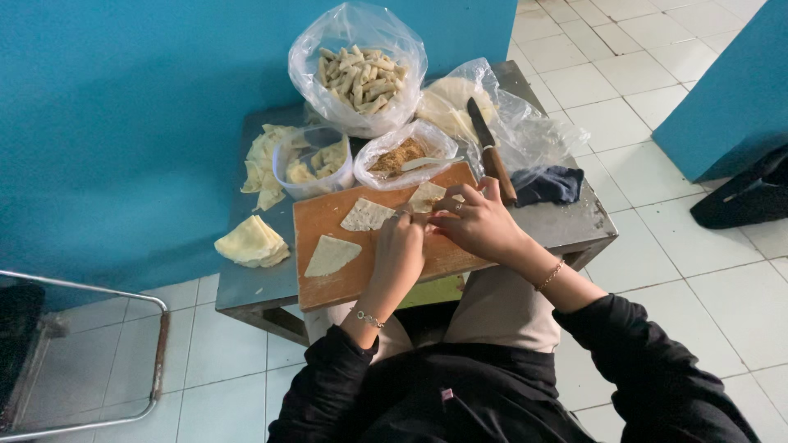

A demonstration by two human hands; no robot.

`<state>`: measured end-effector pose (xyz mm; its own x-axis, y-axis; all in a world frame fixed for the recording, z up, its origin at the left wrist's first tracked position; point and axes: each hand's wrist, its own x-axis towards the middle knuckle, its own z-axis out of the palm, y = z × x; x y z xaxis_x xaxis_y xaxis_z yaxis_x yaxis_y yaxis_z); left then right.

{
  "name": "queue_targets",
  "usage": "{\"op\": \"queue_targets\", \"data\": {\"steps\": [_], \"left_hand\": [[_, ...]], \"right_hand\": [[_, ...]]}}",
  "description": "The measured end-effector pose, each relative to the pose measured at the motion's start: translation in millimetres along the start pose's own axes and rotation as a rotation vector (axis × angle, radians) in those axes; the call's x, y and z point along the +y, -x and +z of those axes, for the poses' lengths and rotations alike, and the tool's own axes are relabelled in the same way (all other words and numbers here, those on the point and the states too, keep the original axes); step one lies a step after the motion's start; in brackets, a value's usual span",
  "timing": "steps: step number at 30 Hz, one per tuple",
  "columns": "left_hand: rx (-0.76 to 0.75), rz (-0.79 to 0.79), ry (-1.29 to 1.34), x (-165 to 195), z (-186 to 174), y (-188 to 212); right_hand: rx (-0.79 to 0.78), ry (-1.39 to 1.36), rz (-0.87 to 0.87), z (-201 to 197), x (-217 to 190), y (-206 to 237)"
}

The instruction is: The person sits at a small table with a wooden board on their lap, folds triangular pastry wrappers over filling, and pinches the edges closed. They scoop filling from a bowl with a spoon onto each wrapper, fold the wrapper by hand, and place the finished folded item into a plastic bag beside the board.

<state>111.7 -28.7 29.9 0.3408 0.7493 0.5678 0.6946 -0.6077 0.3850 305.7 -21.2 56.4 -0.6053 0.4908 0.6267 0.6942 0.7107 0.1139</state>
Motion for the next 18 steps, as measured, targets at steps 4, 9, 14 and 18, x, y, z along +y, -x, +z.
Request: {"op": "queue_targets", "data": {"steps": [4,9,14,18], "left_hand": [[-0.021,0.009,-0.117,0,-6,-3],[0.037,0.006,-0.107,-1,-1,0],[0.102,0.09,-0.117,-6,-1,-2],[0.056,0.094,-0.197,-7,-7,-3]], "right_hand": [[-0.084,-0.03,0.056,6,0,2],[-0.15,0.046,0.063,16,-1,-2],[-0.151,0.049,0.088,11,-2,-3],[-0.189,0.066,0.118,13,-5,-4]]}}
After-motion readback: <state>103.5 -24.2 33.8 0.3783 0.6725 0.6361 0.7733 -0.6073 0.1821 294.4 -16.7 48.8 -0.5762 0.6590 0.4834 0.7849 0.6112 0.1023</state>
